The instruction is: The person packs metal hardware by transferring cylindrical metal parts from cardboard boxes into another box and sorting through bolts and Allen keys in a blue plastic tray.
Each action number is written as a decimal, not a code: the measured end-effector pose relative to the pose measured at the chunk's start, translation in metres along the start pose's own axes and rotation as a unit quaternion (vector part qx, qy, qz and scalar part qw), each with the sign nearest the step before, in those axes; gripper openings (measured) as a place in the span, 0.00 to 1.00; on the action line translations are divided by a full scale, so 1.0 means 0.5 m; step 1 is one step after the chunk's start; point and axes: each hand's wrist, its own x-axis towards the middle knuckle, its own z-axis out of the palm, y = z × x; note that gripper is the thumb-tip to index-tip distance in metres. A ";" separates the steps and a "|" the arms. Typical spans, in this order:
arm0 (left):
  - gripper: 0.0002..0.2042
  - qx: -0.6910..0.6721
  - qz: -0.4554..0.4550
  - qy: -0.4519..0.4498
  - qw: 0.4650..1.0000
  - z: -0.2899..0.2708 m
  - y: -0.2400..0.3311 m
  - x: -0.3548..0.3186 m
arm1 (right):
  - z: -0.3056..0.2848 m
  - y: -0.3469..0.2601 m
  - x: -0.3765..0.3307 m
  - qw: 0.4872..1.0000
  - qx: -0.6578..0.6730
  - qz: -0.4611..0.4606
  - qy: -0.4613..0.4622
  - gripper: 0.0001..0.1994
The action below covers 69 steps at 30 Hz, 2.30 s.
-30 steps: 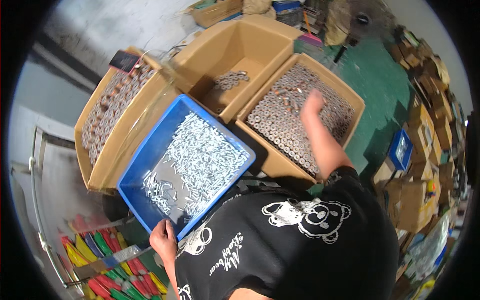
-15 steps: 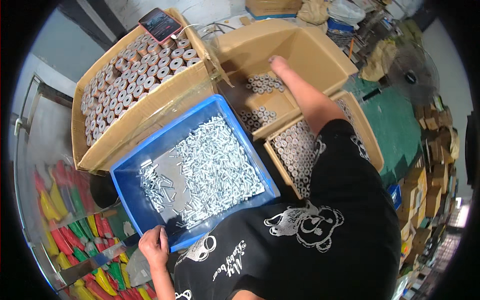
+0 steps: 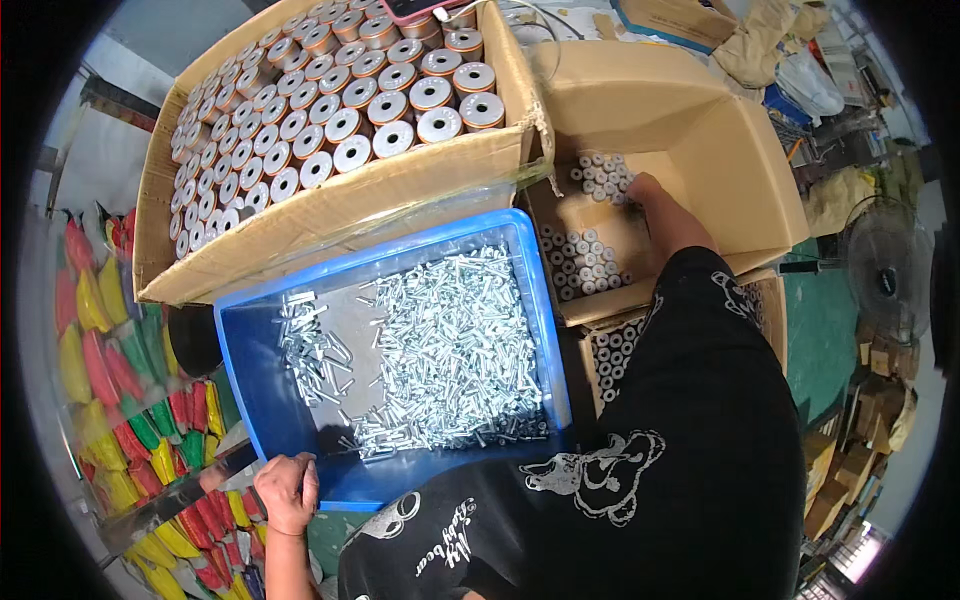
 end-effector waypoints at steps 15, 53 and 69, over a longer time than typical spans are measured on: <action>0.01 -0.013 -0.001 0.010 1.000 0.005 -0.007 -0.017 | 0.036 -0.255 -0.069 0.990 -0.025 -0.111 0.087 0.13; 0.08 -0.117 0.097 0.142 0.978 0.015 -0.057 -0.043 | -0.695 -0.957 -0.537 0.905 0.021 -0.268 0.329 0.26; 0.09 -0.143 0.099 0.119 0.978 0.014 -0.063 -0.050 | -0.464 -1.134 -1.023 0.779 0.197 -0.585 0.112 0.20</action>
